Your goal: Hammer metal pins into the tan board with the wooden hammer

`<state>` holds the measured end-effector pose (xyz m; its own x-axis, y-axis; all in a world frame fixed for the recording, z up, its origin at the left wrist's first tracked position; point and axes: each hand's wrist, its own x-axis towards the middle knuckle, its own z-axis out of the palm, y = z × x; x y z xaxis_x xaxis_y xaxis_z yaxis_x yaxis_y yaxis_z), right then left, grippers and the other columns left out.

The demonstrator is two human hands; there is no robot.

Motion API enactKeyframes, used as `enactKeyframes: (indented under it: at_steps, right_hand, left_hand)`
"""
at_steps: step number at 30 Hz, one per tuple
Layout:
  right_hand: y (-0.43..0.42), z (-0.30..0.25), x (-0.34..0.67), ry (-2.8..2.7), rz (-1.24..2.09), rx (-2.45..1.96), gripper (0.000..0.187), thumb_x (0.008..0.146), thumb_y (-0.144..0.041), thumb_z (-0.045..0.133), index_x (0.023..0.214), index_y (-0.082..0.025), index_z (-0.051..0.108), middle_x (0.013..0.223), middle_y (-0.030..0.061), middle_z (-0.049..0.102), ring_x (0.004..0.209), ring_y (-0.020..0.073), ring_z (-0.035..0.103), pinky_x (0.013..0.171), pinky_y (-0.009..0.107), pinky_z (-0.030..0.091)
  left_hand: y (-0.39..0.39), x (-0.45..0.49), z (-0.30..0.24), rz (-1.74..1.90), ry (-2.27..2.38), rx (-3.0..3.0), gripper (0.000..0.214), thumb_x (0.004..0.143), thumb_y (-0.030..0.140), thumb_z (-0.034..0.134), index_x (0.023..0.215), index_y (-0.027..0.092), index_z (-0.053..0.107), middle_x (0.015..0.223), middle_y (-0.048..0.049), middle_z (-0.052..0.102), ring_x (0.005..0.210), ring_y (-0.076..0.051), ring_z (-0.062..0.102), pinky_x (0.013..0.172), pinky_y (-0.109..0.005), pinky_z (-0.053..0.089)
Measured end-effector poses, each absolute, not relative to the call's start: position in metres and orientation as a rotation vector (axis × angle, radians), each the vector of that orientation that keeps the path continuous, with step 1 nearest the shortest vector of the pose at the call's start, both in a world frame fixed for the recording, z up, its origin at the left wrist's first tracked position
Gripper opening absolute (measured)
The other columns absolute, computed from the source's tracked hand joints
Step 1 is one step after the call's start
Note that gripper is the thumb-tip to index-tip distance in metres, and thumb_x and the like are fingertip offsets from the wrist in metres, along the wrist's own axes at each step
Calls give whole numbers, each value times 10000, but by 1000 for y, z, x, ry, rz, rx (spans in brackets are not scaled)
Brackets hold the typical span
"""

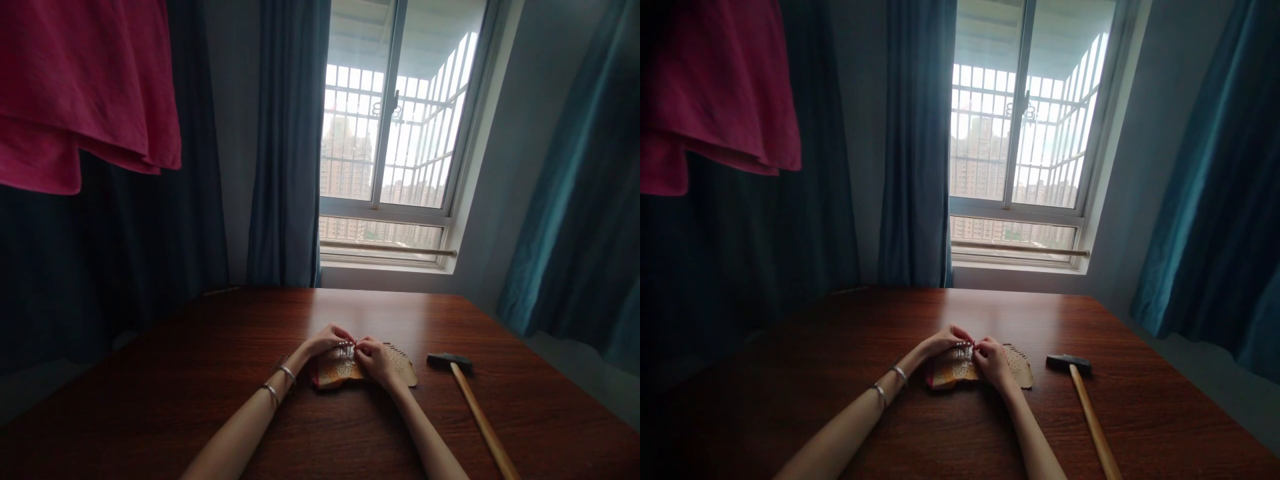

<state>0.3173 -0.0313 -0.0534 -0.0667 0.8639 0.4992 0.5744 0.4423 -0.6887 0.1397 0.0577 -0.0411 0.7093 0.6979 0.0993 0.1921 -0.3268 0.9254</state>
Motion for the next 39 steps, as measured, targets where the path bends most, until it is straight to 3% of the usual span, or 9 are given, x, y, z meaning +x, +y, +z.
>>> enactKeyframes:
  at_steps: [9, 15, 24, 39]
  right_hand:
    - [-31, -54, 317, -1778, 379, -1241, 165, 725, -203, 519, 701, -182, 681, 766, 24, 633, 687, 131, 556, 661, 219, 428]
    - [-29, -57, 318, -1788, 374, -1248, 154, 725, -213, 525, 713, -191, 677, 763, 19, 622, 689, 127, 551, 657, 214, 425]
    - [-28, -56, 319, -1799, 377, -1252, 140, 739, -251, 555, 695, -199, 678, 762, 21, 626, 696, 130, 562, 640, 208, 425]
    - [-28, -56, 318, -1764, 400, -1278, 137, 716, -227, 560, 691, -234, 695, 769, 6, 646, 692, 125, 579, 661, 216, 448]
  left_hand:
    - [47, 134, -20, 669, 706, 1719, 388, 681, 356, 592, 974, 110, 656, 810, -68, 652, 754, -165, 582, 739, -281, 435]
    - [33, 132, -14, 581, 721, 2002, 416, 669, 394, 627, 998, 140, 623, 853, -48, 643, 782, -170, 579, 705, -266, 446]
    - [28, 150, -40, 782, 835, 2258, 234, 685, 310, 625, 845, 142, 656, 771, -16, 645, 713, -127, 567, 661, -214, 428]
    - [28, 154, -43, 848, 883, 2190, 215, 691, 292, 616, 797, 120, 691, 711, -29, 655, 666, -122, 564, 605, -194, 414]
